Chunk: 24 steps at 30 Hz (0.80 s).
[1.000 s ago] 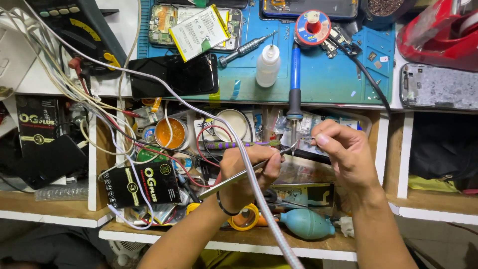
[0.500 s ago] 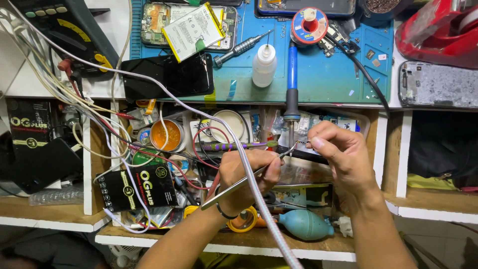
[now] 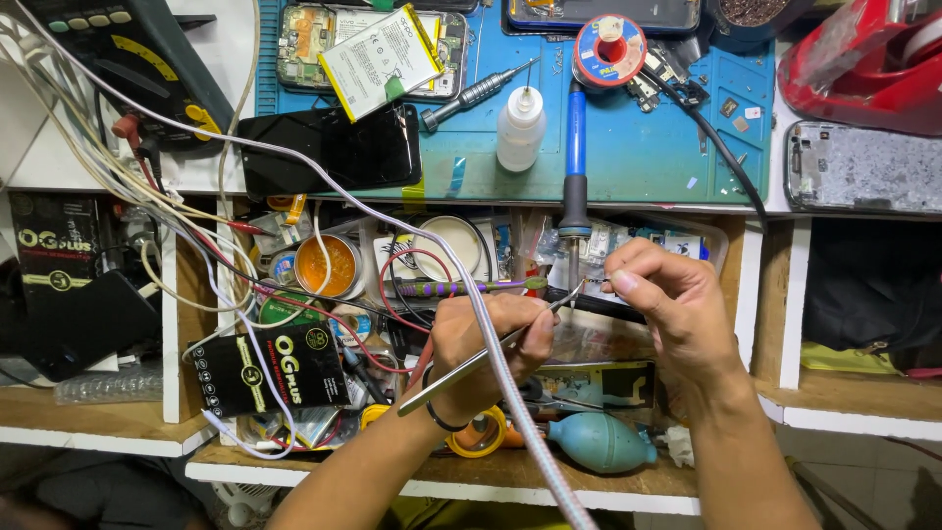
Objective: Stripping, twisting, and inspecting thin wires for an electronics repair on a workbench.
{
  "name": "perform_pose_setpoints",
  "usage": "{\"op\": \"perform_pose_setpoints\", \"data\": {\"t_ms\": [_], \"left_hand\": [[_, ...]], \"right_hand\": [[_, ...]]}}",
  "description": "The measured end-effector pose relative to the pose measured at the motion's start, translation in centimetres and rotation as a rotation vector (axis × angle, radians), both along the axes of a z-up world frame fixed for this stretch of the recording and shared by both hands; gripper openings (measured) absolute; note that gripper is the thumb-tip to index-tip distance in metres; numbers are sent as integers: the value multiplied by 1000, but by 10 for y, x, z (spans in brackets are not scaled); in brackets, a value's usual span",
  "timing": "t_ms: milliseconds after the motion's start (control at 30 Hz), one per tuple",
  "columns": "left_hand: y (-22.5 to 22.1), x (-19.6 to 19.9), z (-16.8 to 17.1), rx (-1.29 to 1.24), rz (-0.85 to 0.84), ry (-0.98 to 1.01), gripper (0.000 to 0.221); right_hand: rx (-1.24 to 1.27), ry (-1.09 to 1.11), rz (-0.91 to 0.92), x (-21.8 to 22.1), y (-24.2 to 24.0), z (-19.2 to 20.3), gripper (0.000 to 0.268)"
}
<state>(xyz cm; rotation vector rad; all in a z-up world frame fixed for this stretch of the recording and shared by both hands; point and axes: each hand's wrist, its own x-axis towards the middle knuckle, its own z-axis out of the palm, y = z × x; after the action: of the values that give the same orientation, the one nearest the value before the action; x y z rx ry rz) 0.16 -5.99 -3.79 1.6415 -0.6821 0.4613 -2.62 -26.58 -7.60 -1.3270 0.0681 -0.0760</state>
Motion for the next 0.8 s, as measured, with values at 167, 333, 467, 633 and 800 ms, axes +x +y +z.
{"op": "perform_pose_setpoints", "data": {"t_ms": [167,333,467,633,800], "left_hand": [[0,0,1,11,5,6,11],[0,0,2,26,12,2,12],[-1,0,3,24,13,-7,12],[0,0,1,25,16,-11,14],[-1,0,3,30,20,-13,13]], "right_hand": [[4,-2,-1,0,0,-2,19],[9,3,-2,0,-1,-3,18],[1,-2,4,0,-1,-3,18],[6,-6,-5,0,0,-3,18],[-3,-7,1,1,0,-1,19]]}}
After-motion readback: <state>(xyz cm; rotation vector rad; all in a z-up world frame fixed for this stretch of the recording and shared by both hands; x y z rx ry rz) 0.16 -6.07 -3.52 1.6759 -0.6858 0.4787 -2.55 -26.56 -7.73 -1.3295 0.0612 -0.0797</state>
